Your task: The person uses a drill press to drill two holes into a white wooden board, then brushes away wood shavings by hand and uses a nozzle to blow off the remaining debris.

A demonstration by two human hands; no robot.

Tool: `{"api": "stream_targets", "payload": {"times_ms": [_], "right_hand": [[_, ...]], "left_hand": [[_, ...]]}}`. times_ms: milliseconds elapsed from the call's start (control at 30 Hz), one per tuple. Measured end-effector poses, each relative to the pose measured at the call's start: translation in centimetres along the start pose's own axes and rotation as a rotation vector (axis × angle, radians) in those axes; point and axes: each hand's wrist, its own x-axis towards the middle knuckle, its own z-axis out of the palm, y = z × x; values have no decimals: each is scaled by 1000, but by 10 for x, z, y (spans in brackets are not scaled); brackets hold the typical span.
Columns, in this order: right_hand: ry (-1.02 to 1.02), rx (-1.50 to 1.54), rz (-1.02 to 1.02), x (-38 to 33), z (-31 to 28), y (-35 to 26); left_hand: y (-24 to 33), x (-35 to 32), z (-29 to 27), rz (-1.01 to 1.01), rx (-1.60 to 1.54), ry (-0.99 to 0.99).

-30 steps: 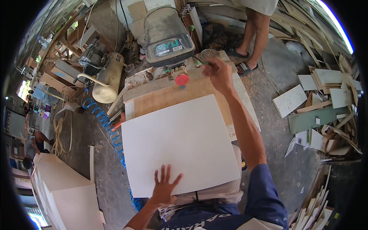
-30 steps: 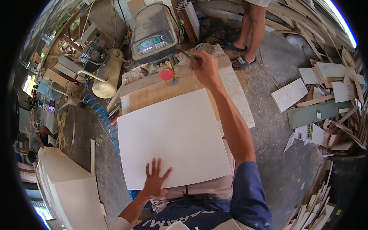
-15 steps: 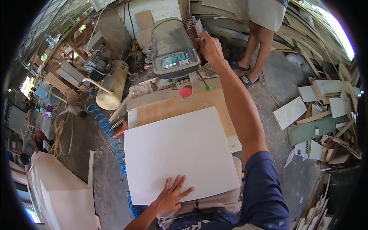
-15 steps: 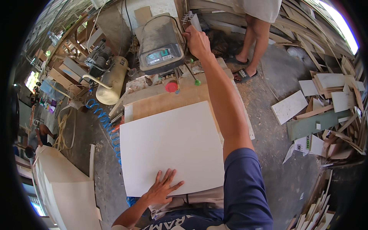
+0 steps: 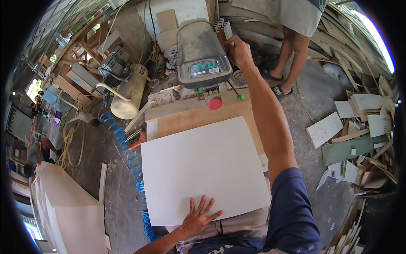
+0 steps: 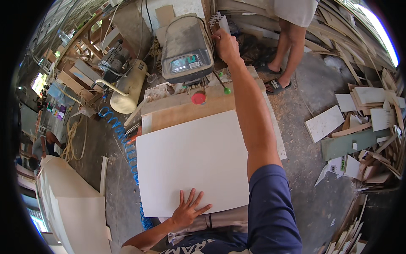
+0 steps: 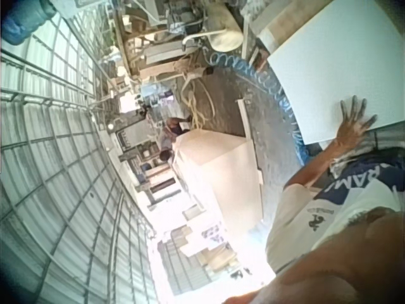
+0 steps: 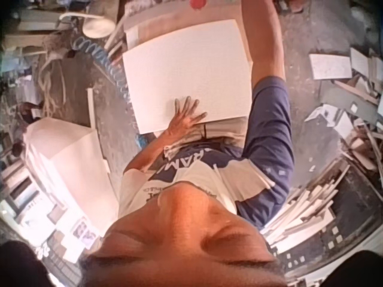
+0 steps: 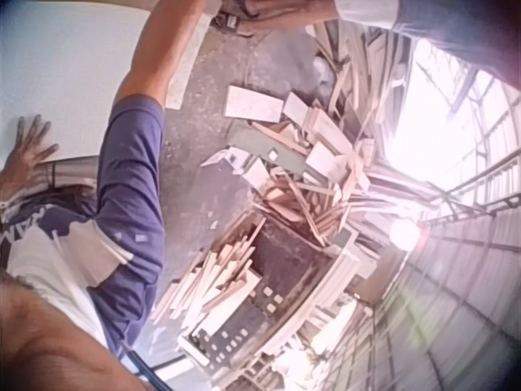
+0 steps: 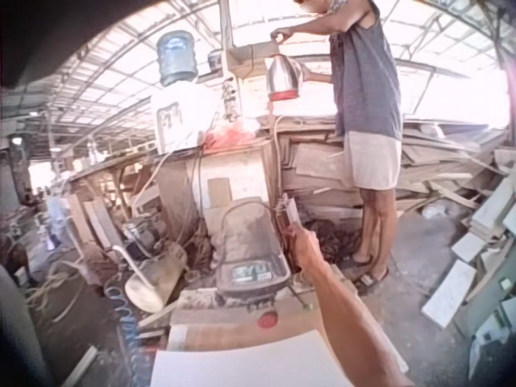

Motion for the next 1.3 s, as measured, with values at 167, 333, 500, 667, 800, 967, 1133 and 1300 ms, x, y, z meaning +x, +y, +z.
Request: {"api": "stream_targets", "payload": {"times_ms": [167, 333, 500, 667, 800, 967, 1133, 1300], "right_hand": [[-89, 135, -1, 7, 1, 20], [-156, -148, -96, 7, 10, 38], [-260, -156, -97, 1, 21, 44], [-255, -151, -163, 9, 25, 45], [-241, -118, -173, 7, 28, 57], [-278, -173, -92, 9, 26, 48], [-362, -175, -85, 11, 26, 44], [-318, -183, -9, 13, 37, 72]], "left_hand": [[-19, 6, 5, -18, -114, 16], [-48, 12, 18, -42, 19, 57], [-64, 11, 26, -98, 95, 58], [-80, 5, 25, -147, 80, 46], [-76, 4, 32, -168, 47, 77], [-75, 1, 38, -187, 59, 107], [-78, 8, 29, -271, 5, 118], [-84, 11, 17, -264, -47, 38]]}}
